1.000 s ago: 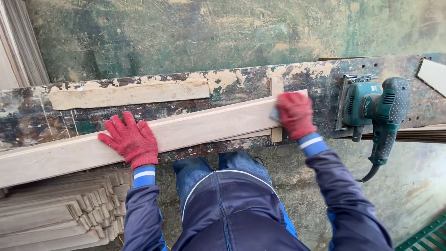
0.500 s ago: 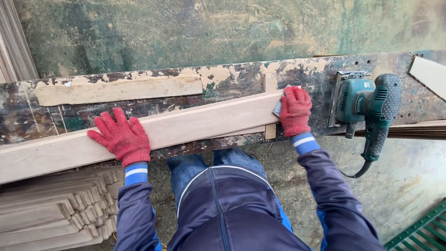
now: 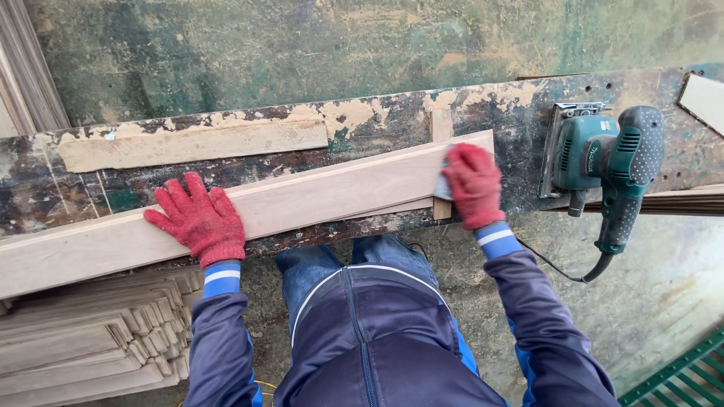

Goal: Sanding a long wooden plank using a power orbital sander and then finishing it with manual sandpaper blocks.

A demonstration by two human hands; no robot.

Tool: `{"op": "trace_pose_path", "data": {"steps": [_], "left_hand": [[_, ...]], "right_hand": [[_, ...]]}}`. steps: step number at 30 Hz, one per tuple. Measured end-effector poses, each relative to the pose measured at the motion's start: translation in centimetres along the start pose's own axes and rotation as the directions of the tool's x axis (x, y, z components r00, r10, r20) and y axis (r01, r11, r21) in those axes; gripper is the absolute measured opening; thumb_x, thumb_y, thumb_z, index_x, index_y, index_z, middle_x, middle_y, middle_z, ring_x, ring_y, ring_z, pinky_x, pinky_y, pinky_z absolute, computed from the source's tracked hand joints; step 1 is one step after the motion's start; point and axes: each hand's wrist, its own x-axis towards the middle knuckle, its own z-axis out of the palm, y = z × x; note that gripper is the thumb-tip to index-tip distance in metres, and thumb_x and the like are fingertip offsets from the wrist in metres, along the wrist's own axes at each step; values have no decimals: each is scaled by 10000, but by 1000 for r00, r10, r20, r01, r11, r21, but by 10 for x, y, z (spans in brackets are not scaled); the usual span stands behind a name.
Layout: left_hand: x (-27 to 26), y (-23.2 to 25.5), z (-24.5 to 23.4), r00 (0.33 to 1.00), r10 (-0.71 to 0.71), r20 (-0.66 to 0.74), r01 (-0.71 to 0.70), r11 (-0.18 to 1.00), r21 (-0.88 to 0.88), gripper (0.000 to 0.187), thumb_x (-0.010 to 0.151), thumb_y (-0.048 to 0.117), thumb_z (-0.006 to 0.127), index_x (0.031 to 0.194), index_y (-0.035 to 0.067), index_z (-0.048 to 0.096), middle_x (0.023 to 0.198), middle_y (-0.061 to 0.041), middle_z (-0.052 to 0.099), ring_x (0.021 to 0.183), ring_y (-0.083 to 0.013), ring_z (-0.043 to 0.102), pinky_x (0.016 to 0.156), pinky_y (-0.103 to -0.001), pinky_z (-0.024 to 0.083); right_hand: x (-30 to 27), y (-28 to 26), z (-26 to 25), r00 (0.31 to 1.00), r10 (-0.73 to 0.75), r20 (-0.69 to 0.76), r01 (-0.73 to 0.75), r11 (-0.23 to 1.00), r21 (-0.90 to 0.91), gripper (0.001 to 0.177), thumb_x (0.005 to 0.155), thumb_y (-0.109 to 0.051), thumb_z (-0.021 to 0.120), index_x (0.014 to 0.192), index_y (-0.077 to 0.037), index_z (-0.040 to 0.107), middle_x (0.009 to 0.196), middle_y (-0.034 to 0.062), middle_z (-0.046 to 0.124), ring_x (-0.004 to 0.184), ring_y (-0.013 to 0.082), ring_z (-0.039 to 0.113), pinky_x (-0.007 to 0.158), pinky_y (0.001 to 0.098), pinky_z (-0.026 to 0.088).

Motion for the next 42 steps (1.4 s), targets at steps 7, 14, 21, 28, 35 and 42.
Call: {"op": "trace_pose_path", "data": {"steps": [7, 14, 21, 28, 35, 42], "left_hand": [[2, 0, 5, 1000, -13, 14, 12, 1000, 28, 564, 1149, 437, 434, 1598, 107, 515, 1634, -269, 427, 1575, -420, 206, 1252, -649, 15], [3, 0, -1, 1000, 5, -15, -5, 1000, 0, 556, 1133, 428, 469, 1568, 89, 542, 1604, -280, 451, 1557, -434, 225, 1239, -653, 41], [4, 0, 0, 999, 1, -35, -2, 1000, -31, 568, 1120, 427, 506, 1564, 75, 539, 1588, -294, 449, 1540, -451, 230, 1221, -667, 45], [5, -2, 2, 999, 28, -30, -29, 1000, -12, 570, 1116, 428, 499, 1562, 75, 534, 1577, -293, 456, 1537, -456, 237, 1214, -674, 54], [5, -1, 2, 995, 42, -92, -45, 999, -21, 550, 1096, 404, 568, 1523, 57, 583, 1543, -293, 488, 1514, -464, 265, 1204, -678, 75], [4, -5, 2, 993, 58, -104, -60, 998, -11, 585, 1090, 449, 557, 1533, 67, 584, 1547, -284, 501, 1516, -464, 283, 1206, -681, 83]], "right_hand": [[-2, -76, 63, 990, -130, -56, 117, 975, -190, 265, 1012, -364, 659, 1116, -139, 753, 1160, 84, 663, 1085, 318, 647, 961, 440, 548], [-26, 24, 11, 986, 112, -124, -141, 957, -255, 302, 942, -462, 787, 1190, -290, 801, 1279, 18, 627, 1194, 243, 591, 1019, 383, 519], [19, -58, 102, 972, -33, -231, -16, 978, -208, 256, 1020, -272, 634, 1204, -103, 692, 1300, 161, 601, 1223, 370, 569, 1077, 493, 441], [38, -83, 113, 985, -169, 42, 172, 906, -387, 584, 1007, -220, 630, 1563, -223, 450, 1589, 143, 426, 1465, 339, 380, 1230, 500, 276], [26, 29, 54, 953, 300, -27, -258, 765, -590, 714, 1087, -593, 179, 1686, -206, 141, 1739, 86, 73, 1576, 287, 3, 1234, 471, -127], [9, -38, 99, 993, -78, 86, 112, 835, -538, 667, 1083, -557, 292, 1670, -254, 199, 1743, 70, 91, 1591, 285, 17, 1283, 513, -10]]}}
